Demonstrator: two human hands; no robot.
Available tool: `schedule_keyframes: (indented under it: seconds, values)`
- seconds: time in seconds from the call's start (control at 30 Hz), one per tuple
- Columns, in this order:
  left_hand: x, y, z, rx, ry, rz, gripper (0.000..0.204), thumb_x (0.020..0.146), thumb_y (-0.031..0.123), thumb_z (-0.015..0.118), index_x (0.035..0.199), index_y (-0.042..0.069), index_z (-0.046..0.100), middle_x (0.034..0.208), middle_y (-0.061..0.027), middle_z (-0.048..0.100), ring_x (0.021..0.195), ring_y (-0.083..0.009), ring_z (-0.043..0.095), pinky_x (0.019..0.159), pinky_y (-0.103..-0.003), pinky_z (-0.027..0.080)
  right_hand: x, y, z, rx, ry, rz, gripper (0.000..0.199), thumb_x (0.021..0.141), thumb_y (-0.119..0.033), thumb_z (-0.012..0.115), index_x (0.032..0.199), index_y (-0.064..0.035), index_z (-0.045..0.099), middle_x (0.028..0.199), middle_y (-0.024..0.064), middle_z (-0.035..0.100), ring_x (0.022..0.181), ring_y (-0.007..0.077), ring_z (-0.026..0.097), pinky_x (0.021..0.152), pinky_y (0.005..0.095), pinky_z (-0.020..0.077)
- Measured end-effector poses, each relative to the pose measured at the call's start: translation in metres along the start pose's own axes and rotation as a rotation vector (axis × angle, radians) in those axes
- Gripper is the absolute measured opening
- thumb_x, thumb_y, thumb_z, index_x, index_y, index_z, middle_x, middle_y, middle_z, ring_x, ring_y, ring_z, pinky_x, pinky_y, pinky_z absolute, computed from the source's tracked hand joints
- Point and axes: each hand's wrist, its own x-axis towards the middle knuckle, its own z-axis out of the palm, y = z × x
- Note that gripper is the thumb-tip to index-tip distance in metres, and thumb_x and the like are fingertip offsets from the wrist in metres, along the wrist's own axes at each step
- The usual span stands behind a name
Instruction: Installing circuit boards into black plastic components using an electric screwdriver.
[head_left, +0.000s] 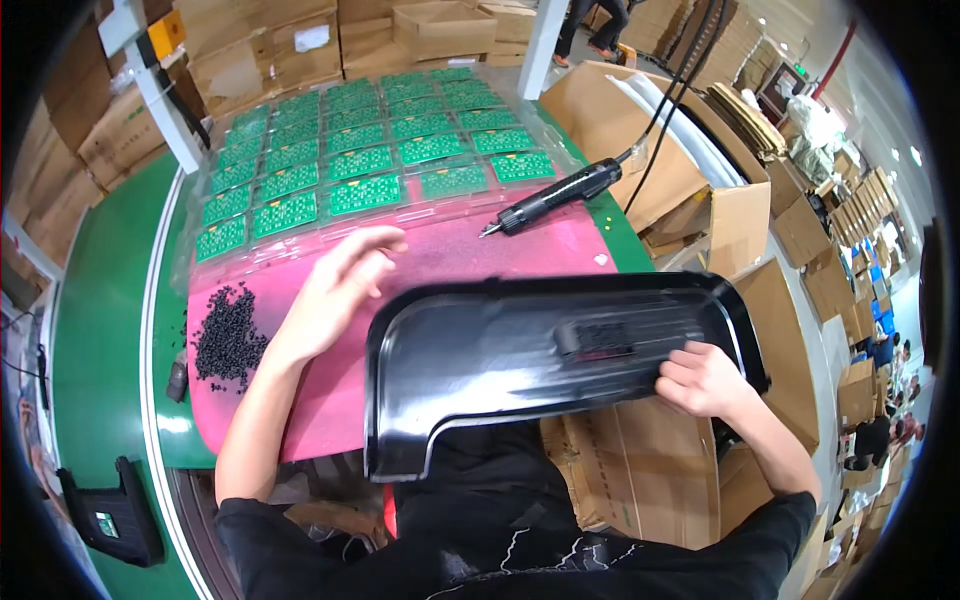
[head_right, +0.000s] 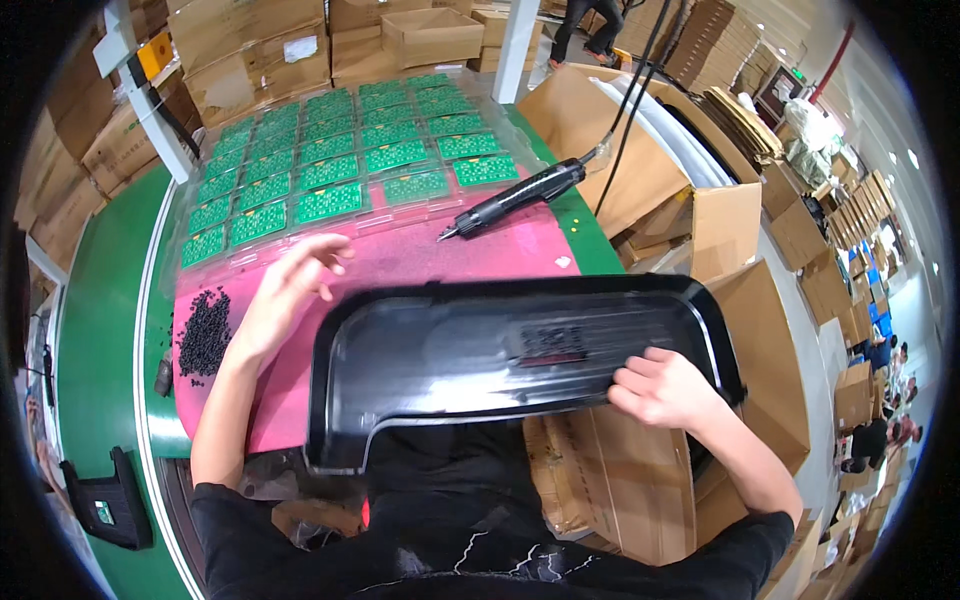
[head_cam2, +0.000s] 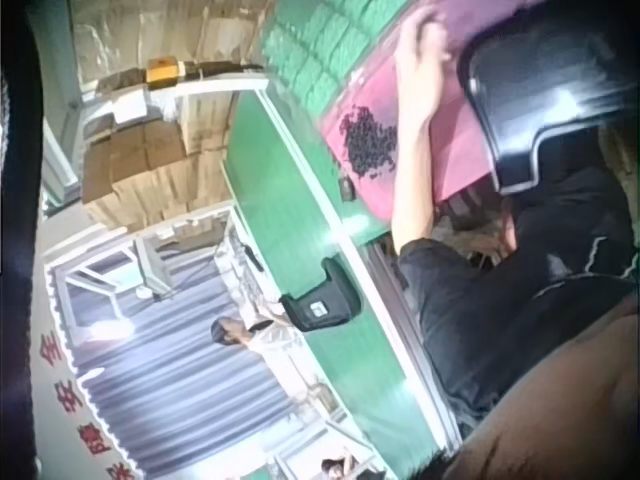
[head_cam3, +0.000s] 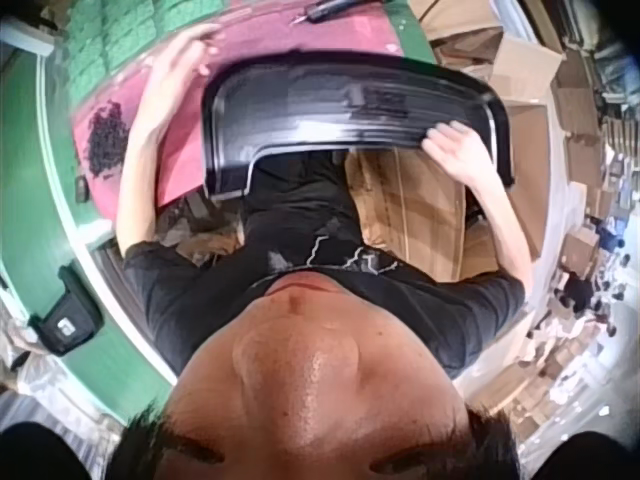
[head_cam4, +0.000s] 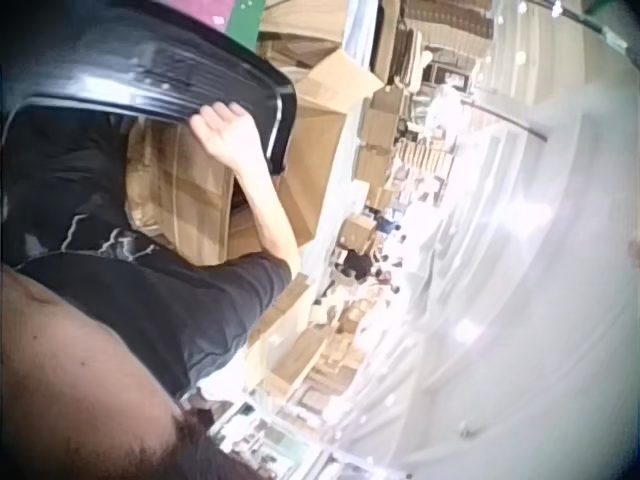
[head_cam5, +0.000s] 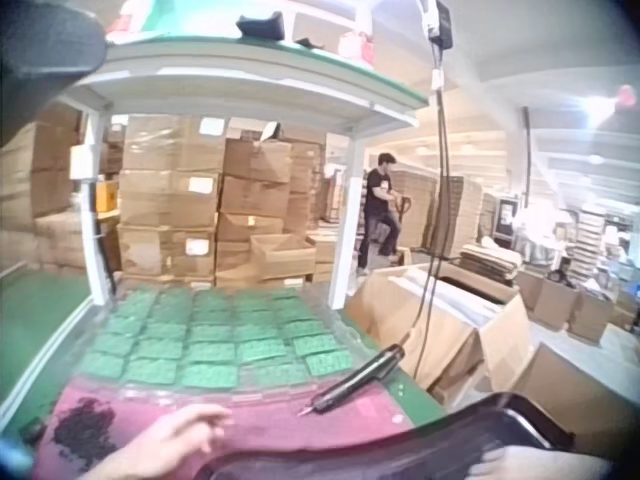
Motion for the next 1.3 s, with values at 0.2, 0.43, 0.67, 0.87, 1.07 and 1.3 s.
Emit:
schedule_keyframes:
  seconds: [0.2, 0.43, 0.67, 0.87, 1.07, 1.3]
  values:
    - [-0.01, -0.003, -0.007, 0.817, -0.173, 0.233, 0.038, 0.084, 0.022, 0.074, 0.116, 0.004, 0.064, 0.108, -0.0141, 0.067, 0.1, -0.0296, 0.064, 0.089, -0.039, 0.051, 0.105, 0.034, 0.011, 0.175, -0.06, -0.082, 0.045, 0.086, -0.047, 0.067, 0.068, -0.0094, 0.05, 0.067, 0.0057, 0.052, 0.065, 0.0241, 0.058, 0.056, 0.0373, 0.0455]
    - [-0.002, -0.008, -0.008, 0.907, -0.15, 0.142, 0.025, 0.085, 0.02, 0.072, 0.101, 0.001, 0.068, 0.099, -0.0145, 0.068, 0.097, -0.0356, 0.064, 0.083, -0.044, 0.052, 0.218, 0.147, 0.062, 0.144, 0.26, 0.363, 0.033, 0.088, -0.011, 0.063, 0.12, -0.0027, 0.06, 0.103, 0.0189, 0.065, 0.102, 0.0386, 0.061, 0.09, 0.0486, 0.0489]
    - [-0.002, -0.002, -0.022, 0.951, -0.218, 0.161, 0.025, 0.082, 0.02, 0.074, 0.095, 0.0, 0.067, 0.092, -0.0152, 0.067, 0.093, -0.0363, 0.063, 0.078, -0.045, 0.051, 0.263, 0.194, 0.076, 0.335, -0.234, 0.51, 0.06, 0.089, -0.012, 0.067, 0.146, -0.0081, 0.044, 0.129, 0.0163, 0.064, 0.111, 0.0335, 0.065, 0.098, 0.0442, 0.0505]
    - [-0.001, 0.004, -0.035, 0.909, -0.296, 0.122, 0.023, 0.079, 0.015, 0.075, 0.093, -0.001, 0.066, 0.089, -0.0161, 0.065, 0.09, -0.0376, 0.061, 0.079, -0.045, 0.049, 0.252, 0.205, 0.086, 0.366, -0.168, 0.482, 0.072, 0.08, -0.01, 0.075, 0.144, -0.007, 0.044, 0.128, 0.0126, 0.065, 0.113, 0.0352, 0.063, 0.099, 0.0439, 0.0487]
    - [-0.005, 0.013, -0.043, 0.969, -0.261, -0.038, 0.022, 0.071, 0.01, 0.076, 0.081, -0.005, 0.062, 0.078, -0.0204, 0.06, 0.08, -0.0413, 0.057, 0.071, -0.047, 0.044, 0.255, 0.162, 0.065, 0.321, 0.173, 0.435, 0.067, 0.081, -0.019, 0.071, 0.142, -0.0076, 0.046, 0.122, 0.0213, 0.064, 0.112, 0.0399, 0.061, 0.096, 0.048, 0.0494]
    - [-0.006, 0.019, -0.017, 0.461, 0.021, 0.126, 0.092, 0.059, 0.021, 0.092, 0.137, -0.003, 0.05, 0.114, -0.0106, 0.065, 0.1, -0.0218, 0.062, 0.085, -0.034, 0.048, 0.262, 0.04, 0.001, 1.142, 0.746, 0.147, 0.071, 0.076, -0.025, 0.079, 0.134, 0.0006, 0.048, 0.11, 0.019, 0.065, 0.093, 0.0288, 0.068, 0.083, 0.0373, 0.0556]
